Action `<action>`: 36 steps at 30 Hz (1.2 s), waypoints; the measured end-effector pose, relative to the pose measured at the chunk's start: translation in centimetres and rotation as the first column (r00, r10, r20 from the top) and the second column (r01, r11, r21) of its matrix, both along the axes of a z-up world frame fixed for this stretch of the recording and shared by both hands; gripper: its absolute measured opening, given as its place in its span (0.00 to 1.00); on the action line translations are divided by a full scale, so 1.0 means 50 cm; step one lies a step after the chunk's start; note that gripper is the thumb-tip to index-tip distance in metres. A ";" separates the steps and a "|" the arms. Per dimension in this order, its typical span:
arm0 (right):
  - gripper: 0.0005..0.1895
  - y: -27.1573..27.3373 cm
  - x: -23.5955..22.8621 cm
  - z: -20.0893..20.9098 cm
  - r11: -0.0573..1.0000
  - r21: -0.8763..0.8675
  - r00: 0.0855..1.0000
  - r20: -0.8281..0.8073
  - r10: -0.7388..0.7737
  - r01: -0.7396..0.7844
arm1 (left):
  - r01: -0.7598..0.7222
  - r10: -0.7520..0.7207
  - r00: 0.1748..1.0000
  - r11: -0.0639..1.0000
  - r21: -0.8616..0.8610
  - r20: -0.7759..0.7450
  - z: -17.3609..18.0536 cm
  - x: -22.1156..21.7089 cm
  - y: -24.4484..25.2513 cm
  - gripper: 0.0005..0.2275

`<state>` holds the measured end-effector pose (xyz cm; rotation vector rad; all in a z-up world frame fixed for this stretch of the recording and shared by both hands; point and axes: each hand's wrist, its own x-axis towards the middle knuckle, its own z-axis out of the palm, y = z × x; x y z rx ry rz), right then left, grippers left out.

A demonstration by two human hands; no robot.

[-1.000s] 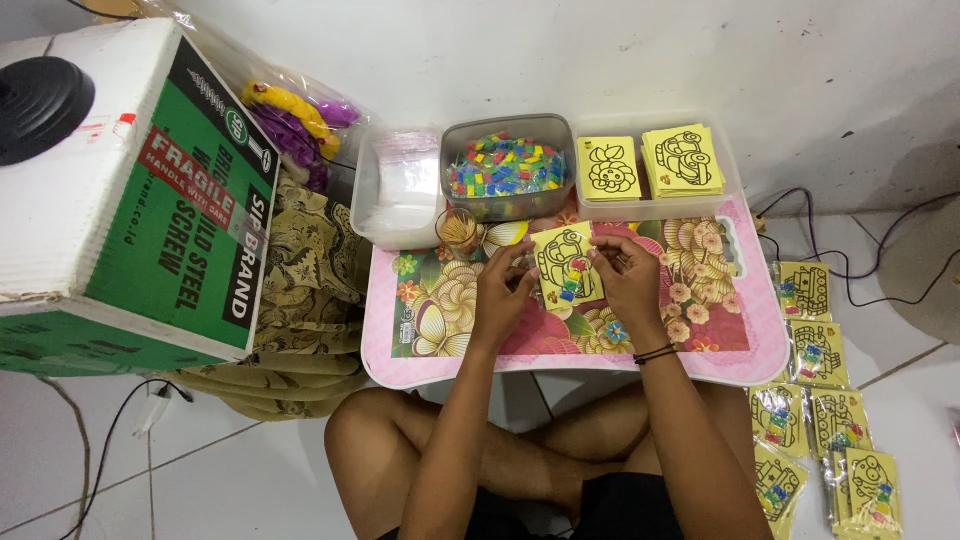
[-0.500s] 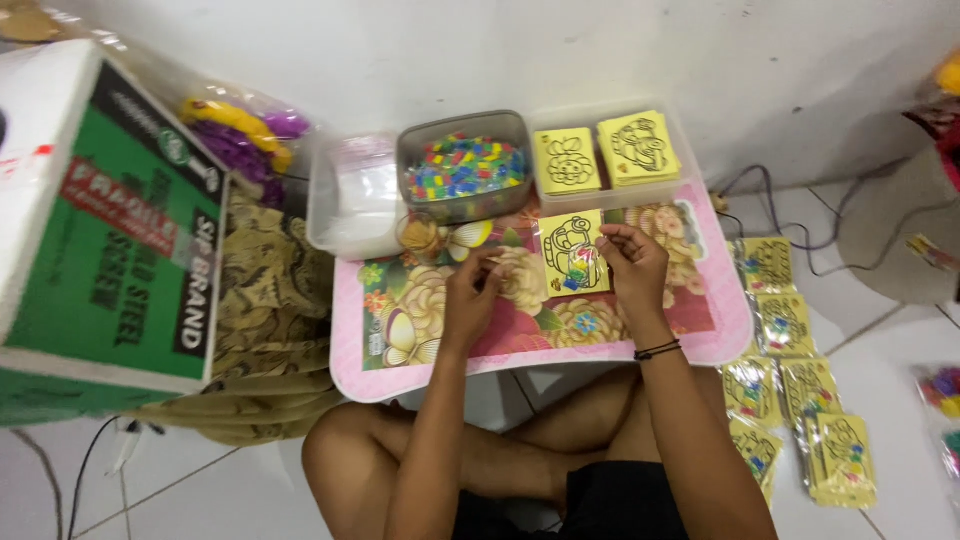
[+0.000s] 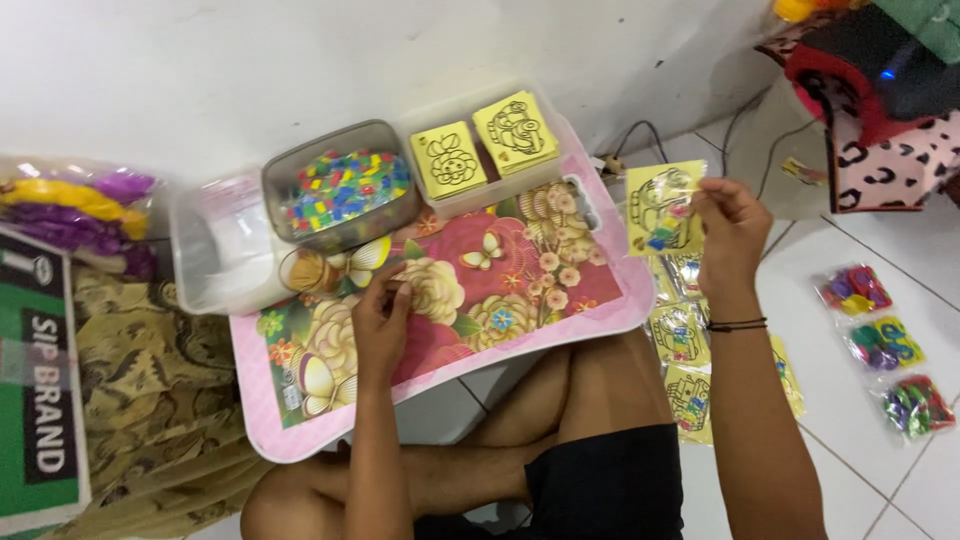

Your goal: The person places colorful plastic pieces onto yellow cards with drawings, then slides each card into a small plastic bag.

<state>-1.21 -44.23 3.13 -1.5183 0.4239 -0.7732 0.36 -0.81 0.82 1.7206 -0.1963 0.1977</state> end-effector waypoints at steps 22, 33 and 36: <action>0.16 -0.245 0.134 -0.299 0.993 0.080 0.967 -0.246 -0.061 0.083 | -0.067 0.073 0.996 0.993 0.092 -0.057 0.013 -0.004 -0.023 0.12; 0.16 -0.214 0.207 -0.333 0.961 0.250 0.883 -0.469 0.016 0.115 | -0.139 0.156 0.969 0.985 0.099 -0.194 0.003 0.008 -0.022 0.12; 0.15 -0.209 0.208 -0.326 0.960 0.244 0.847 -0.532 0.013 0.139 | -0.142 0.163 0.968 0.983 0.118 -0.191 0.010 0.009 -0.026 0.12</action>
